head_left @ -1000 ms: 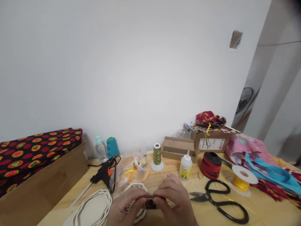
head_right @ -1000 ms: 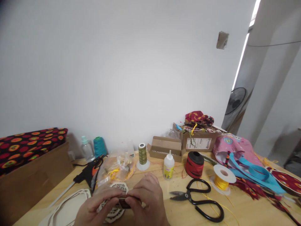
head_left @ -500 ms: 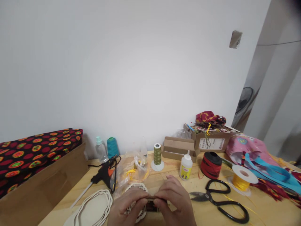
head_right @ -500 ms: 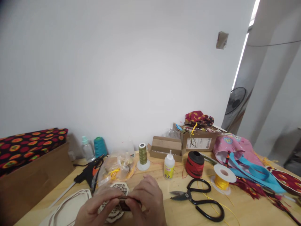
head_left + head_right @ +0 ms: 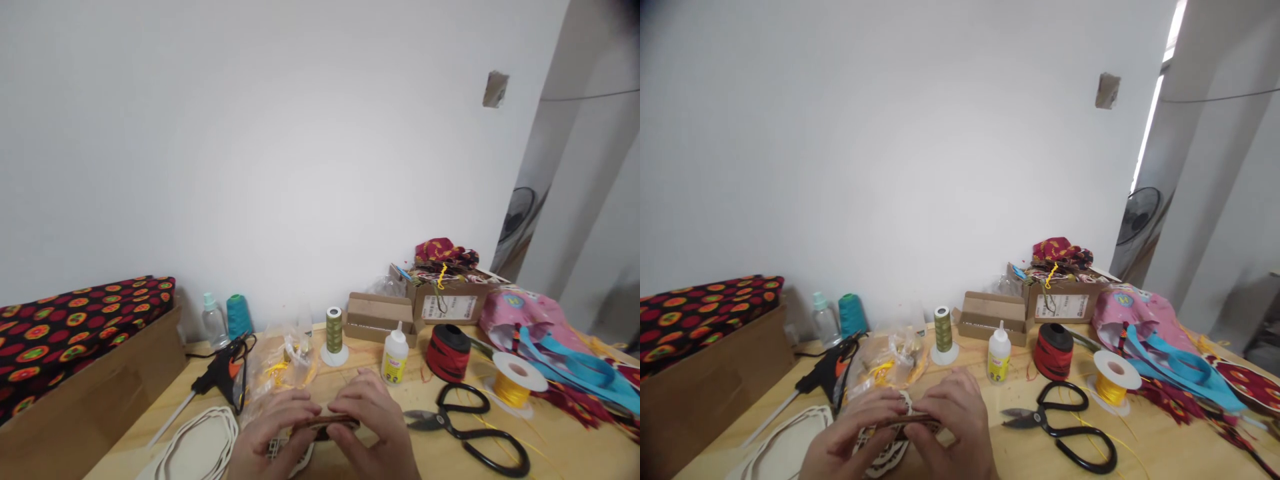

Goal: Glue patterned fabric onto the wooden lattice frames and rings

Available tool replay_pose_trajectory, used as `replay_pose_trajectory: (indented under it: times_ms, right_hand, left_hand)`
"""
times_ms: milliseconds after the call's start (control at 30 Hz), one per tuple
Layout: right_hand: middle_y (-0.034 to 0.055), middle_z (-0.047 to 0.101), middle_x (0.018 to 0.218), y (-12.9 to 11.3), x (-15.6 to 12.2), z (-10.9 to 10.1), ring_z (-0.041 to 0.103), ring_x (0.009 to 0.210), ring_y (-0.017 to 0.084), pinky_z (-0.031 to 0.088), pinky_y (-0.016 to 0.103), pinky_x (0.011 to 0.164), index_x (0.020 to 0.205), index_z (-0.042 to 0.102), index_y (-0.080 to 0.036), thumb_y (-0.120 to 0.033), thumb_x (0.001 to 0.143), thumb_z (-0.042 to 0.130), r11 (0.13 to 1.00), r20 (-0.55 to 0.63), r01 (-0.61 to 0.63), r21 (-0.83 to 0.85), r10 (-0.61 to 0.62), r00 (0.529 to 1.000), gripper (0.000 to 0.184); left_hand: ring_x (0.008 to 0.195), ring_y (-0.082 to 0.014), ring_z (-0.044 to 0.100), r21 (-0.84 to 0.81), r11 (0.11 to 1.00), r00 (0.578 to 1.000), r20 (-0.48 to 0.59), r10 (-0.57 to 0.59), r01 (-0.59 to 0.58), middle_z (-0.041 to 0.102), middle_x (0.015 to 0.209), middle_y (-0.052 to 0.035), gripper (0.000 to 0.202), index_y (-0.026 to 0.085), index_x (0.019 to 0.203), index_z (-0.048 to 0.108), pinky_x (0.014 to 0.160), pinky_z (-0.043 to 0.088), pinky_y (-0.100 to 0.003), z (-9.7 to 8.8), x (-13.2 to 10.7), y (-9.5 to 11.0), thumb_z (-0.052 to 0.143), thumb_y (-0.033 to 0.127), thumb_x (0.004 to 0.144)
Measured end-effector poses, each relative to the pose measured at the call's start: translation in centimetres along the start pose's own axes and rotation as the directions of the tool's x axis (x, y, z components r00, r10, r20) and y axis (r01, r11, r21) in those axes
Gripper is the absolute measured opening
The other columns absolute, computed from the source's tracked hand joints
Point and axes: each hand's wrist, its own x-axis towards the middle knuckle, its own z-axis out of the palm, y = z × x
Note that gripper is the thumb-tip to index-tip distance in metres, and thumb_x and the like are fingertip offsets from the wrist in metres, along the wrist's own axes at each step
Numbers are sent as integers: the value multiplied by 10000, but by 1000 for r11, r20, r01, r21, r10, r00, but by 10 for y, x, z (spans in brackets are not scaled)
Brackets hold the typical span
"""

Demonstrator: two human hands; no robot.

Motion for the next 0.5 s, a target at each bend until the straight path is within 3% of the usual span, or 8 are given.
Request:
replay_pose_trajectory:
  times_ms: [200,500]
  right_hand:
    - [-17,615,582,1,-3,3,559,590,127,402,328,746,708,610,-207,-283,810,556,998,31,-63,18,62,998,138]
    - [-18,590,537,-1,-6,7,550,539,121,408,339,765,658,610,-204,-310,814,543,994,-25,-92,56,94,995,201]
  left_hand:
    - [765,-137,664,-22,1000,1000,31,2,-2,728,790,10,160,278,819,698,690,524,-158,3,3,10,630,183,710]
    - [727,-141,669,3,994,993,46,107,-108,725,753,13,183,269,817,698,664,522,-141,1,9,10,655,156,680]
